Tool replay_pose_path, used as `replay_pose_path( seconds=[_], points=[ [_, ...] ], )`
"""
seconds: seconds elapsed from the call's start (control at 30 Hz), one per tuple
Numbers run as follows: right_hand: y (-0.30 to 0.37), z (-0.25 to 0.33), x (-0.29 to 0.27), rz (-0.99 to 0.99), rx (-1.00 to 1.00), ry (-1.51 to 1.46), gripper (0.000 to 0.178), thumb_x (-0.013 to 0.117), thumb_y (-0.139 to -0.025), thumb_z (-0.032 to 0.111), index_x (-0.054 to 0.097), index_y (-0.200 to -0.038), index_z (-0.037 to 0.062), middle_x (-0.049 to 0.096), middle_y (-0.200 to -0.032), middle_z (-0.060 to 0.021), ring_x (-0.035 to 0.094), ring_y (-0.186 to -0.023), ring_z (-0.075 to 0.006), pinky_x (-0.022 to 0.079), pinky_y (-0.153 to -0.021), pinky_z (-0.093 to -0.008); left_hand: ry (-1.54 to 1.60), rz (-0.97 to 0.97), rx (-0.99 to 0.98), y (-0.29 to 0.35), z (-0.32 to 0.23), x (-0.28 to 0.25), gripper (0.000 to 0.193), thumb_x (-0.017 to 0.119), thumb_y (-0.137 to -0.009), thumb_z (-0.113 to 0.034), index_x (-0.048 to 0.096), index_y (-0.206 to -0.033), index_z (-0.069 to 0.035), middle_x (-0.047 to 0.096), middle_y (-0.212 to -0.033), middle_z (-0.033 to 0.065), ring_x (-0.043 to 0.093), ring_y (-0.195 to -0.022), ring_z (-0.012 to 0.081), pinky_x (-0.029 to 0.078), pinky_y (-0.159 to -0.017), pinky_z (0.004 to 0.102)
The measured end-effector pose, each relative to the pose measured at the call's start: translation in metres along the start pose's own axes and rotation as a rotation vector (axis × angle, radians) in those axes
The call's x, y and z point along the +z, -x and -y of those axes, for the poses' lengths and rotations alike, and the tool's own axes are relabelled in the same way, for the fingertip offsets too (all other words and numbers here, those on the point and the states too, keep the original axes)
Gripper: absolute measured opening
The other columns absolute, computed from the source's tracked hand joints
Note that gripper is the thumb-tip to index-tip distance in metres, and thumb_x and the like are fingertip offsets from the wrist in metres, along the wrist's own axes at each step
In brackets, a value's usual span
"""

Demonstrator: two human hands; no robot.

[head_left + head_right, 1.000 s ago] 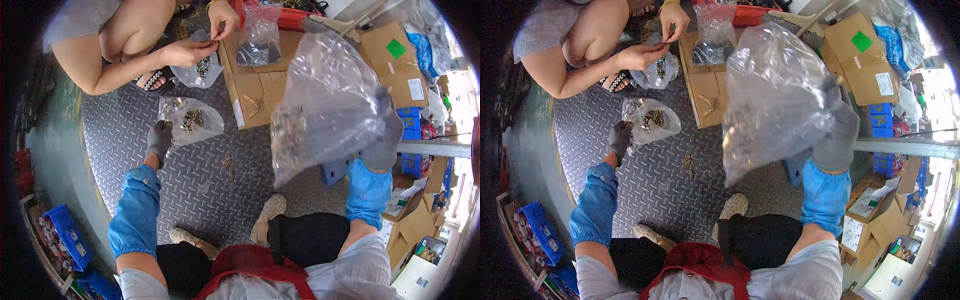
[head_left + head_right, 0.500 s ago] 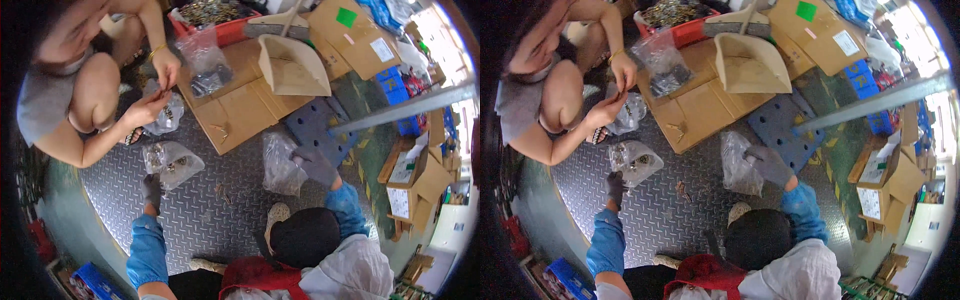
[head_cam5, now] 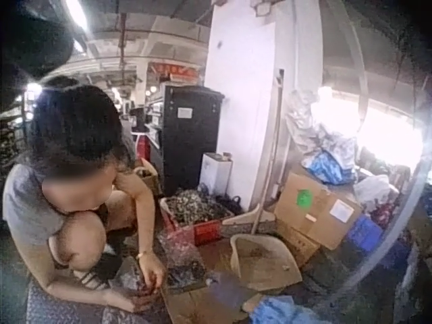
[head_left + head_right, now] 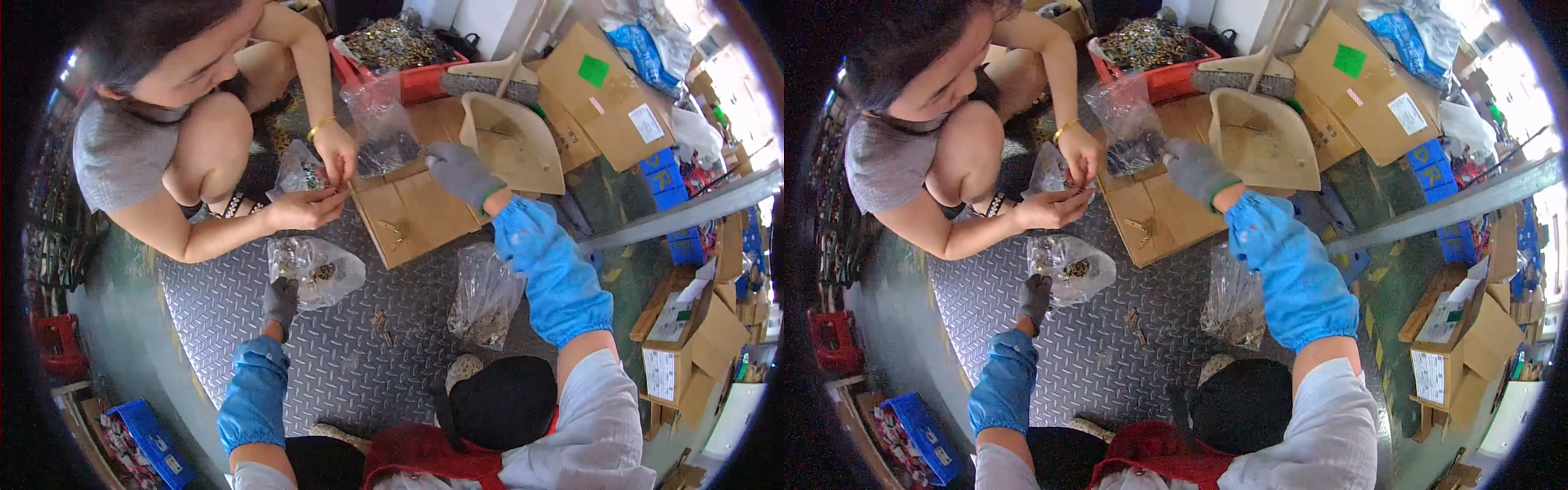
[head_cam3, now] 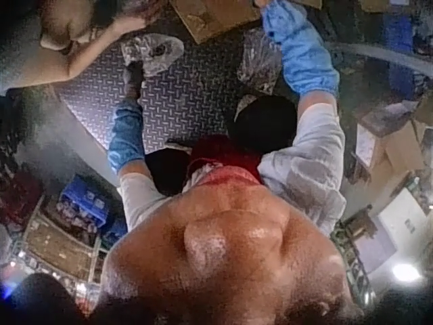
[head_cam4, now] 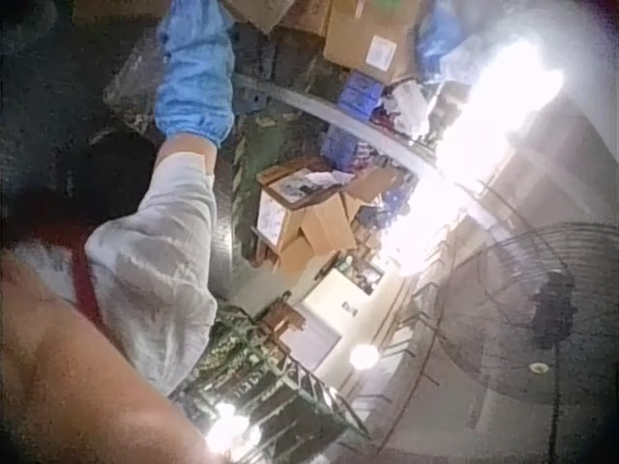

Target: The person sorts small metal electronic components by hand into plastic bags and cardboard boxes.

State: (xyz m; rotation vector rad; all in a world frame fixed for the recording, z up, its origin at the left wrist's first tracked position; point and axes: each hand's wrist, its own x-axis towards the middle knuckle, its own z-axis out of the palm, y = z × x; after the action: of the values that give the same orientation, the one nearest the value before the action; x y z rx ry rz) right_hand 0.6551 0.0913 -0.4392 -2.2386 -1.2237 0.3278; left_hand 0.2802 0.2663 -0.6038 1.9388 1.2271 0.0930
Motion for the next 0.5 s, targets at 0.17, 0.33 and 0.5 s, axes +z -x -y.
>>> replay_pose_path(
  seconds=[0.17,0.33,0.5],
  points=[
    [-0.009,-0.069,0.018,0.045,-0.024,0.608,0.025,0.046,-0.082,0.018,0.061,-0.093,0.0011,0.061,-0.088,-0.024,0.059,-0.087,-0.0384,0.047,-0.077,-0.0445,0.035,0.011,-0.044,-0.012,0.037,0.003,0.03,0.054,-0.083,-0.031,0.058,-0.078,-0.002,0.057,-0.062,0.0132,0.059,-0.053,0.0237,0.045,-0.048,0.0372],
    [0.028,-0.13,-0.044,-0.253,0.169,0.463,0.025,0.047,-0.082,0.02,0.061,-0.093,0.0023,0.06,-0.088,-0.0249,0.056,-0.089,-0.0413,0.045,-0.077,-0.047,0.183,0.092,-0.094,-0.003,0.018,-0.005,0.029,0.055,-0.086,-0.027,0.057,-0.094,0.001,0.054,-0.065,0.0055,0.054,-0.047,0.0155,0.043,-0.04,0.0287],
    [0.047,-0.111,-0.039,-0.331,0.269,0.227,0.027,0.048,-0.083,0.023,0.062,-0.094,0.0026,0.06,-0.091,-0.0261,0.056,-0.089,-0.0418,0.044,-0.078,-0.048,0.184,0.031,-0.085,0.002,0.028,-0.014,0.027,0.054,-0.084,-0.025,0.06,-0.09,0.0,0.059,-0.064,0.0117,0.06,-0.049,0.0216,0.047,-0.047,0.0358]
  ],
)
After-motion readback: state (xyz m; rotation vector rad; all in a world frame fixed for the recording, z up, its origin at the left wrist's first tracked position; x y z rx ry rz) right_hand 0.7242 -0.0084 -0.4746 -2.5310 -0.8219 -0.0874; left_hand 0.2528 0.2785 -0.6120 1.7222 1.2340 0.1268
